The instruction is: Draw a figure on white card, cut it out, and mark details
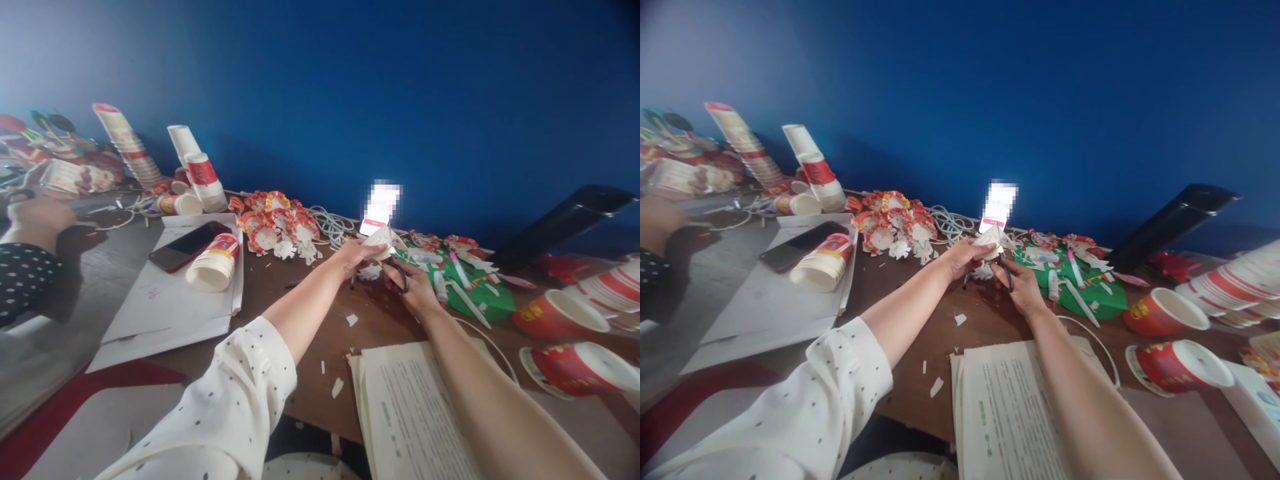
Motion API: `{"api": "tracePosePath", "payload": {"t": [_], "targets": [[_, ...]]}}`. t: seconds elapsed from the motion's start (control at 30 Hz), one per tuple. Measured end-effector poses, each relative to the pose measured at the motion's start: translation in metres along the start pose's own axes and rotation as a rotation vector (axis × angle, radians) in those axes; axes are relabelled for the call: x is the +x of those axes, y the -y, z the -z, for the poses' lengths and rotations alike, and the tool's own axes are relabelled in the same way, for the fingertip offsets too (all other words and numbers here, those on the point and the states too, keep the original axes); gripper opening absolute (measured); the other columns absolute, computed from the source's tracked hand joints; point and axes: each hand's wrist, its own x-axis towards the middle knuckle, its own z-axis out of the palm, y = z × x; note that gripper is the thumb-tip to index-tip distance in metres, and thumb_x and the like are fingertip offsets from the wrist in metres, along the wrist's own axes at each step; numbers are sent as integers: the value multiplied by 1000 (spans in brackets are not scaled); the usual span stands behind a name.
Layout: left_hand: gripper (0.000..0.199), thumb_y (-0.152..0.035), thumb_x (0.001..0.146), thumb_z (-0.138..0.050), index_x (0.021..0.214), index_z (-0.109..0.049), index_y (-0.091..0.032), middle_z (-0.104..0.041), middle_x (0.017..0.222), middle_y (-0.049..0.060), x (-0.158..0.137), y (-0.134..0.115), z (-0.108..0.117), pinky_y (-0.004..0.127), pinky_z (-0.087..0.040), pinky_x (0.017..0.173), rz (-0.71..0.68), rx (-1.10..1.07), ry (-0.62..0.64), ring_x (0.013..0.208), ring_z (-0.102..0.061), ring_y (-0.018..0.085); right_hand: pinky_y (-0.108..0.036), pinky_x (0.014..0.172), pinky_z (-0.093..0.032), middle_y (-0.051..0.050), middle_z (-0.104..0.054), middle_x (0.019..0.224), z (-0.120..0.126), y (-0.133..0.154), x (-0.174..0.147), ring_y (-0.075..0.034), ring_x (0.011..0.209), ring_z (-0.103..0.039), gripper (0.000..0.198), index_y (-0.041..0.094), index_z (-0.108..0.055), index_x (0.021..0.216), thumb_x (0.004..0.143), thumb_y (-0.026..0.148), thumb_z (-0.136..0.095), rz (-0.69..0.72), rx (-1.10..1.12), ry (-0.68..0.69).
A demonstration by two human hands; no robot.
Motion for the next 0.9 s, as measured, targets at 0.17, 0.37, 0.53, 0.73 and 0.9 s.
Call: {"api": "tracePosePath", "payload": {"t": [0.17, 0.37, 0.53, 0.73, 0.9], "targets": [[42, -30, 56, -96, 86, -73, -13, -70, 78, 4, 1, 3, -2, 27, -37, 69, 22, -46, 14, 72, -61, 12, -30, 55, -34, 0, -54, 58, -2, -2, 0, -15, 58, -45, 46, 22, -61, 63, 78, 63, -77, -15, 33, -34], [38, -27, 61, -93, 89, -72, -13, -67, 73, 1, -2, 6, -9, 25, -38, 68, 24, -102, -1, 66, -58, 9, -29, 53, -32, 1, -54, 58, -4, -5, 2, -14, 57, -45, 43, 21, -65, 66, 75, 61, -80, -27, 91, -74], [42, -29, 62, -93, 94, -71, -12, -67, 74, 2, -2, 9, -13, 27, -43, 69, -5, -137, 21, 64, -59, 10, -28, 53, -34, 1, -55, 59, -4, -6, 3, -13, 57, -46, 40, 21, -69, 71, 76, 59, -80, -19, 92, -81], [32, -30, 70, -89, 89, -69, -13, -66, 70, 1, -1, 15, -15, 27, -44, 65, -41, -139, 38, 59, -58, 10, -28, 51, -36, 1, -56, 59, -4, -6, 3, -14, 55, -48, 42, 22, -69, 70, 76, 62, -79, -13, 69, -101], [36, -37, 73, -87, 92, -67, -15, -63, 66, 0, 0, 20, -16, 25, -43, 56, -60, -95, 50, 52, -54, 10, -28, 50, -35, 1, -56, 57, -5, -6, 3, -14, 54, -47, 42, 22, -70, 72, 75, 62, -79, -21, 65, -122]]}}
